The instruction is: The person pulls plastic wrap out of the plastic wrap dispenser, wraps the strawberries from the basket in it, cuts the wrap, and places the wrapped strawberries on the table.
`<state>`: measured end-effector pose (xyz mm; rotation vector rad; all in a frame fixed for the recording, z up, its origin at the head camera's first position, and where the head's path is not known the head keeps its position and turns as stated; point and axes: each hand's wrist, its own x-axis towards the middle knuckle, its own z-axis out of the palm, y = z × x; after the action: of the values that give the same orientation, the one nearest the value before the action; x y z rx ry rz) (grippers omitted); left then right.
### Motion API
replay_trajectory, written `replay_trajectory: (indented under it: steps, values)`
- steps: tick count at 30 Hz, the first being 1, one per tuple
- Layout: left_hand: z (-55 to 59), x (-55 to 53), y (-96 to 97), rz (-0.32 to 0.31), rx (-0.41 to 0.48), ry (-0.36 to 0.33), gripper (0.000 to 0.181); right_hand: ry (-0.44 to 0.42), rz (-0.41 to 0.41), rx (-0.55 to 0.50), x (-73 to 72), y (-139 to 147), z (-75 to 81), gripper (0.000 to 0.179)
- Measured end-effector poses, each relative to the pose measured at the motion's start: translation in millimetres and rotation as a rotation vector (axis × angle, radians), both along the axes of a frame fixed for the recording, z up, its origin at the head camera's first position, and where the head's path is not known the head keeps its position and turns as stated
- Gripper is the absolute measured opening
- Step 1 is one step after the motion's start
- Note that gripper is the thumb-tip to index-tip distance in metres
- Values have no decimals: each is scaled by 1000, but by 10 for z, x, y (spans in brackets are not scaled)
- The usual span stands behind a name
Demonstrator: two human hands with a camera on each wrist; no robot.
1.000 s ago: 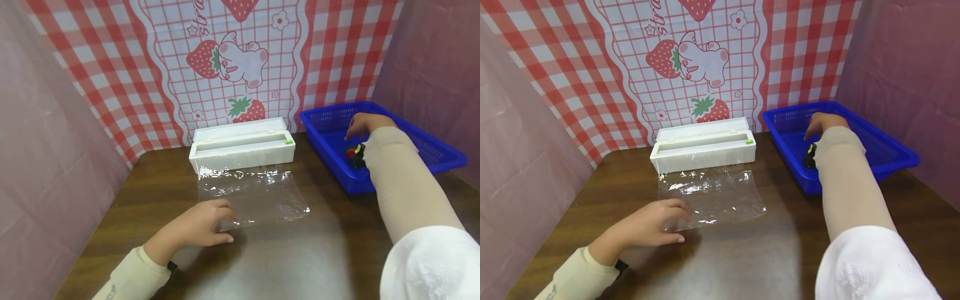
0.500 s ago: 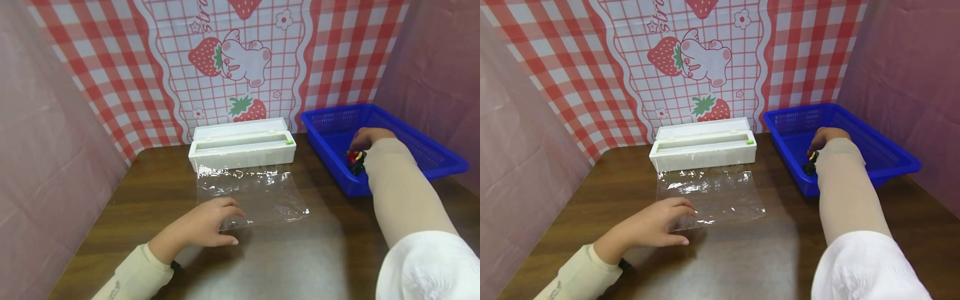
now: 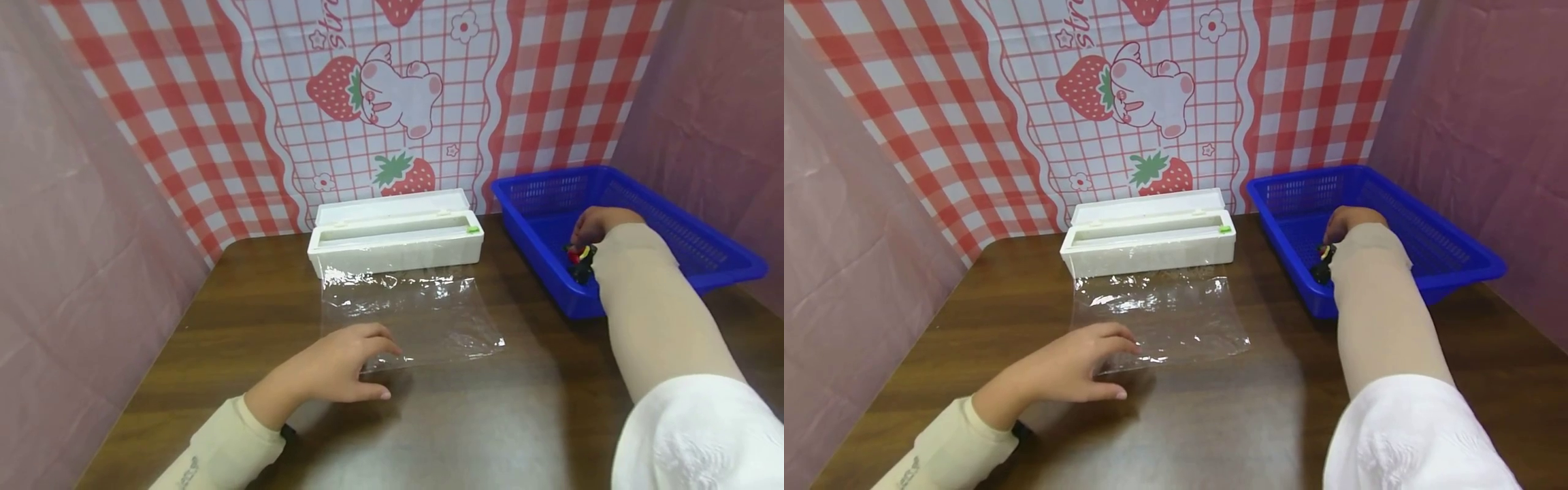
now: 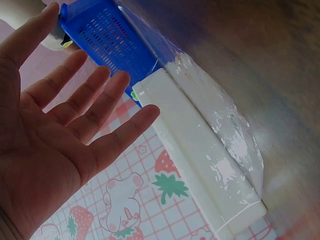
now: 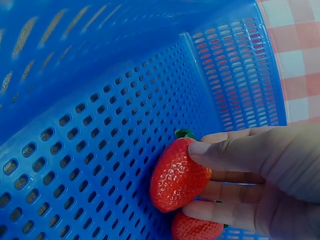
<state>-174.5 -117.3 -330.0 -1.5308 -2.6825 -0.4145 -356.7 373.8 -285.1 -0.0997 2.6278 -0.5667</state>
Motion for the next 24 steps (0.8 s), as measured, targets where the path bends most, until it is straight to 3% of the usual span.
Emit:
replay_trajectory:
  steps: [8,15,24]
  values:
    - [27,19,8,0,-6,-24,51,5,68,69,20,8,-10,14]
    - [14,19,7,5,-8,-9,50,-17,8,-18,21,-28,28,10]
    - [15,30,6,-7,10,0,49,25,27,-49,26,-87,97,11]
